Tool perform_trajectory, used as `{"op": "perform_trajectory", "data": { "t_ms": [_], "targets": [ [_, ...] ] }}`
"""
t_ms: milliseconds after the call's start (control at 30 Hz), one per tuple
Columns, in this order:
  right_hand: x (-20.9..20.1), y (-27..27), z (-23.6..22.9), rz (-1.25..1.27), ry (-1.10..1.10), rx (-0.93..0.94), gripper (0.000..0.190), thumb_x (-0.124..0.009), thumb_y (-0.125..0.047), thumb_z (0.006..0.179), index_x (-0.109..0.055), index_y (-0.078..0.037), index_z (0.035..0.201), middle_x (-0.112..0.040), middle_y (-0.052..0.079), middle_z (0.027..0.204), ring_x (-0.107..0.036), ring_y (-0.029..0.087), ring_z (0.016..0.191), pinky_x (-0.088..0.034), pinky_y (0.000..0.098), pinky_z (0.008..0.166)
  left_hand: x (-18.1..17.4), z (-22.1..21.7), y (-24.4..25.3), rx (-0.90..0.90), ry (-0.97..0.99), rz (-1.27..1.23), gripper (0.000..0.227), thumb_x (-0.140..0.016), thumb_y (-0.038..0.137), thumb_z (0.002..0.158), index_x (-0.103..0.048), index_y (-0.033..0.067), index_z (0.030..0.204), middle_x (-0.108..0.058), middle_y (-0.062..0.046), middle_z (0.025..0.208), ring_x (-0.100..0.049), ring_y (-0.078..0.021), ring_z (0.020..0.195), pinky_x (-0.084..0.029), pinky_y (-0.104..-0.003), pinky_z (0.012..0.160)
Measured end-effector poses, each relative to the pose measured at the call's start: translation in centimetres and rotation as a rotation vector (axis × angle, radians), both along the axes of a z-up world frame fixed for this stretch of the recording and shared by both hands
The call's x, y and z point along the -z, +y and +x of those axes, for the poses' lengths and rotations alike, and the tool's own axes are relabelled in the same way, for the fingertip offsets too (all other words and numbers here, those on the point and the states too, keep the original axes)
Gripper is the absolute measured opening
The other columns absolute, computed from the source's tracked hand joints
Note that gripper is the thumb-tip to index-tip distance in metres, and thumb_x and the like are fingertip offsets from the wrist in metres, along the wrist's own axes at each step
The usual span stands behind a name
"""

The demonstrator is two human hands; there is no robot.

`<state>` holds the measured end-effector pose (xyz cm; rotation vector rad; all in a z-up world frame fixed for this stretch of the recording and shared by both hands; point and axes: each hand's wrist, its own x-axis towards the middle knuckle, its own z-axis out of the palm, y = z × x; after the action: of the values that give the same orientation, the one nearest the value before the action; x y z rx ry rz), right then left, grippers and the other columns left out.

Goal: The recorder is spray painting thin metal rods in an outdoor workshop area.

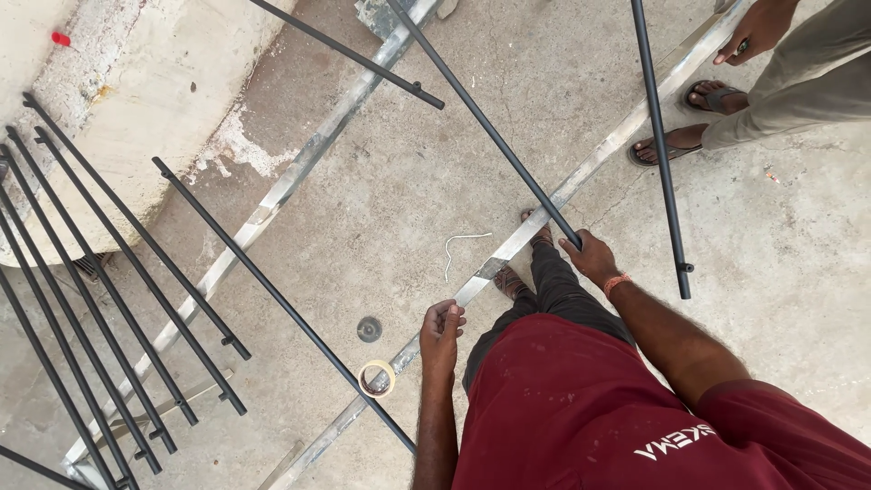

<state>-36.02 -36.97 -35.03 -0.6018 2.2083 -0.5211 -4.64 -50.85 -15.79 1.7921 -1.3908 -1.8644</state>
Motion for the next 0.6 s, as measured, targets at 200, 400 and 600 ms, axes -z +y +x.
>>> {"op": "perform_trajectory", "data": {
  "t_ms": [200, 400, 600],
  "targets": [
    [0.8, -0.5, 0.3, -0.067, 0.100, -0.081, 0.037, -0.064, -0.039, 0.104, -0.065, -0.003, 0.113, -0.073, 0.016, 0.084, -0.070, 0.031, 0.075, -0.054, 0.0464, 0.072, -0.6, 1.3, -2.1, -0.119, 0.051, -0.081, 0.043, -0.067, 0.036, 0.096, -0.065, 0.0016, 0.122, -0.073, -0.013, 0.107, -0.069, -0.0198, 0.095, -0.056, -0.035, 0.085],
    [1.2, -1.7, -0.8, -0.200, -0.110, -0.071, 0.032, -0.058, -0.025, 0.110, -0.057, 0.002, 0.128, -0.068, 0.014, 0.096, -0.067, 0.022, 0.072, -0.054, 0.0355, 0.058, 10.1, 8.3, 1.9, -0.394, -0.280, -0.251, 0.054, -0.073, 0.045, 0.093, -0.065, -0.0008, 0.122, -0.071, -0.017, 0.109, -0.069, -0.0260, 0.097, -0.054, -0.037, 0.085],
    [1.1, -0.7, -3.4, -0.112, -0.160, -0.123, 0.046, -0.065, -0.021, 0.106, -0.050, 0.010, 0.136, -0.067, 0.023, 0.109, -0.072, 0.027, 0.083, -0.060, 0.0389, 0.063, 8.2, 18.2, 0.6, -0.884, -0.350, -0.158, 0.079, -0.072, 0.051, 0.086, -0.046, 0.0000, 0.141, -0.058, -0.024, 0.134, -0.060, -0.0356, 0.120, -0.050, -0.047, 0.102]
  ]
}}
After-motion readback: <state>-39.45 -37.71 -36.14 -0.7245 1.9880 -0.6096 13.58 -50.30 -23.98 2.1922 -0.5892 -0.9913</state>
